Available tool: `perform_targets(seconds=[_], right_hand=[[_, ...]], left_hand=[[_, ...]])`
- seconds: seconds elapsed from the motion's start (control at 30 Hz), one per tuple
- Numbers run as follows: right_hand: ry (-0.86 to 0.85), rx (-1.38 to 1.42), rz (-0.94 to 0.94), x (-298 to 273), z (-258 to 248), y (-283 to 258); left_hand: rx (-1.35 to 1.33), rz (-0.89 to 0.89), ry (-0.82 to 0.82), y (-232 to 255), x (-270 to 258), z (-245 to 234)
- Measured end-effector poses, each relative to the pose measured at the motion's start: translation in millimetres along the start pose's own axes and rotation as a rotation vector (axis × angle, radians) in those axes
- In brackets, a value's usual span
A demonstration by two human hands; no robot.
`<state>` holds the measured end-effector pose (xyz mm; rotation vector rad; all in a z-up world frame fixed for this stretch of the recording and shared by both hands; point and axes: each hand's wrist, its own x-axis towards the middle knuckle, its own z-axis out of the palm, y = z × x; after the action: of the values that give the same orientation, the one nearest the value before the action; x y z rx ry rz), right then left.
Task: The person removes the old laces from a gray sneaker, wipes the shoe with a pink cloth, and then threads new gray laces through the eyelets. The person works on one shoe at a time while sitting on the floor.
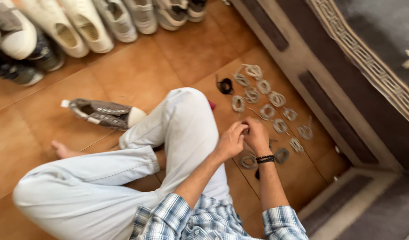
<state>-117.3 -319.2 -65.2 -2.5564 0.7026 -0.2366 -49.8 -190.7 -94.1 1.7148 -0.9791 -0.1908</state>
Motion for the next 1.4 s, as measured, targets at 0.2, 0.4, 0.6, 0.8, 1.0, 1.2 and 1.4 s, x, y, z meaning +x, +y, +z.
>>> perform_targets(seconds=[0.2, 0.4, 0.6, 0.8, 1.0, 1.2, 1.4], right_hand=[[0.097, 0.163, -0.18, 91, 63, -42], [-0.032, 0.174, -0.18, 147, 156, -30], [-0.39, 0.466, -0.071, 195, 162, -18], [0.118, 0.805, -0.149, 229, 107, -75], [-0.328, 0.966, -0.31, 223, 110, -183], [-0.026, -0.338, -0.654, 206, 189, -262], [-0.604, 0.119, -0.614, 193, 242, -271]], left_hand=[[-0.427, -0.272, 0.172, 9, 26, -110], [0.33, -0.048, 0.482, -74, -14, -291], [0.611, -0.576, 0.459, -162, -101, -426], [0.697, -0.437, 0.397, -242, -87, -425], [0.627, -0.937, 0.193, -273, -62, -394], [0.503, -0.959, 0.143, -260, -60, -398], [0.323, -1.011, 0.037, -230, -49, -417]])
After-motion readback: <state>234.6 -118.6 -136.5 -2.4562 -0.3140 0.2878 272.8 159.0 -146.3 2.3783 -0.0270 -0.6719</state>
